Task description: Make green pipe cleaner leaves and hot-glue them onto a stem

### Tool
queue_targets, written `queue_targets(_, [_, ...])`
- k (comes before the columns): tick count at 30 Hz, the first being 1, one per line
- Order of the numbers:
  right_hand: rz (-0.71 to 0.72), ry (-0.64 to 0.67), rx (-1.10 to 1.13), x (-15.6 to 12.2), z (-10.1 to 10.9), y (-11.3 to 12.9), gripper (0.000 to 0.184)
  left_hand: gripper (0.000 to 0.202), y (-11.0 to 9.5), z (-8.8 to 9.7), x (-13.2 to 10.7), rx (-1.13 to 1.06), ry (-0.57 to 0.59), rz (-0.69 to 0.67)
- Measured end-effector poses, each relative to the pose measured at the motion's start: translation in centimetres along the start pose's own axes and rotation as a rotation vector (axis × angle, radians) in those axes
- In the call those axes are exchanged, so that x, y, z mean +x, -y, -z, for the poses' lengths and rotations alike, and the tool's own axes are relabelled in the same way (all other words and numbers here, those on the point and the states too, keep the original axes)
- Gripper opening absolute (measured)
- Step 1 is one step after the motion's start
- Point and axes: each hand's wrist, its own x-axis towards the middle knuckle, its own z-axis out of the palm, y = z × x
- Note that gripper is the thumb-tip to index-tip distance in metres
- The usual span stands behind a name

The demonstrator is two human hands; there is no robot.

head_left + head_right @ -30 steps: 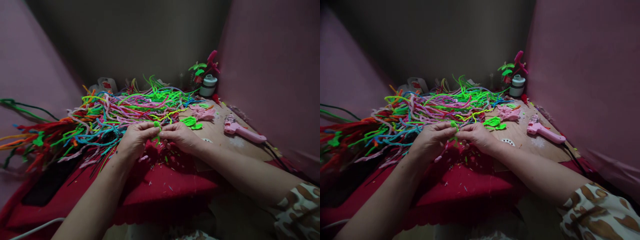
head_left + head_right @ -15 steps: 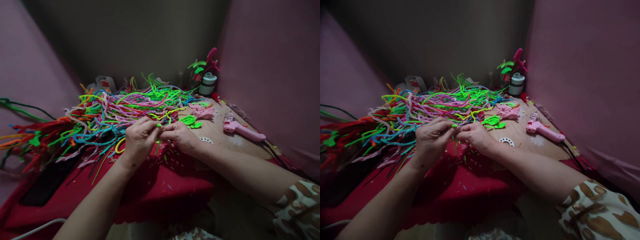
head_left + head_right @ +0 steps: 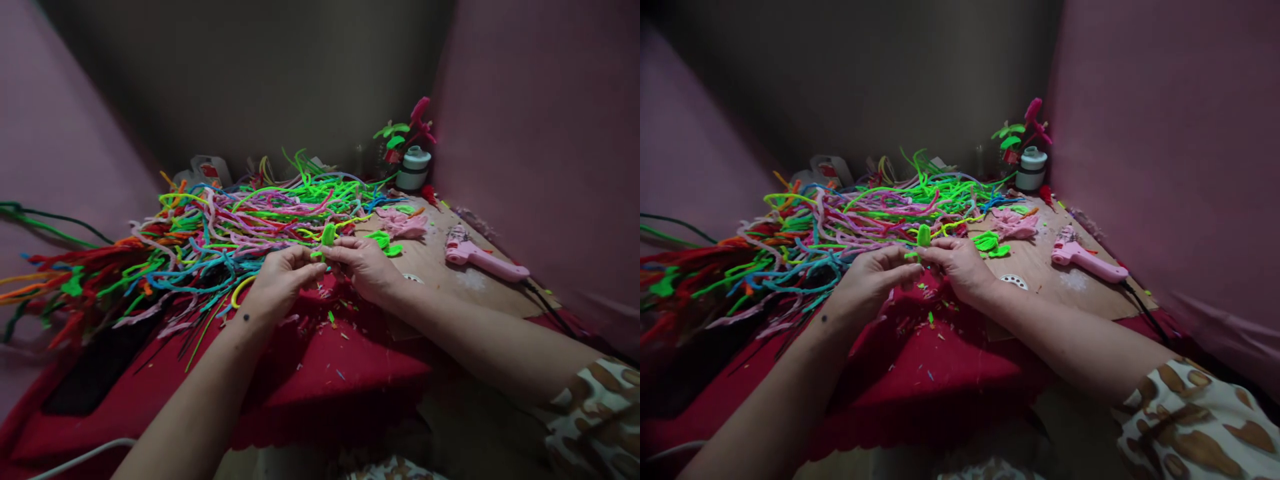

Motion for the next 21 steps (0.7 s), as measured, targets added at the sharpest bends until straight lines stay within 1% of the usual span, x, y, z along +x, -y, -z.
queue_targets(3, [-0.033,-0.017,0.028,0.09,-0.02,0.19,0.020,0.016,0.12,-0.24,-0.10,-0.062,0.024,0.040])
queue_targets(5, [-0.074,-0.036,0.040,0.17,0.04,0.37,0.020,0.015,0.12,-0.24,-0.23,-0.106,0.059,0.079])
queue_targets(7, [-0.109,-0.033,0.049,0.23,0.09,0.49,0.020,0.013,0.12,-0.29,-0.39,-0.137,0.069,0.116])
queue_targets(12, [-0.085,-0.048,0.052,0.27,0.05,0.49,0.019,0.012,-0.05,-0.61,-0.57,-0.137,0.055,0.139])
queue_targets(16, [-0.046,-0.118,0.029,0.46,0.15,0.48,0.022,0.013,-0.27,-0.59,-0.64,-0.034,0.086,0.145])
queue_targets(19, [-0.045,-0.150,0.015,0.72,0.34,0.53,0.024,0.015,-0.02,-0.76,-0.78,0.113,0.050,0.133])
queue_targets(21, [-0.062,-0.162,0.042,0.91,0.45,0.54,0.023,0.015,0.29,-0.99,-0.84,0.235,-0.004,0.056])
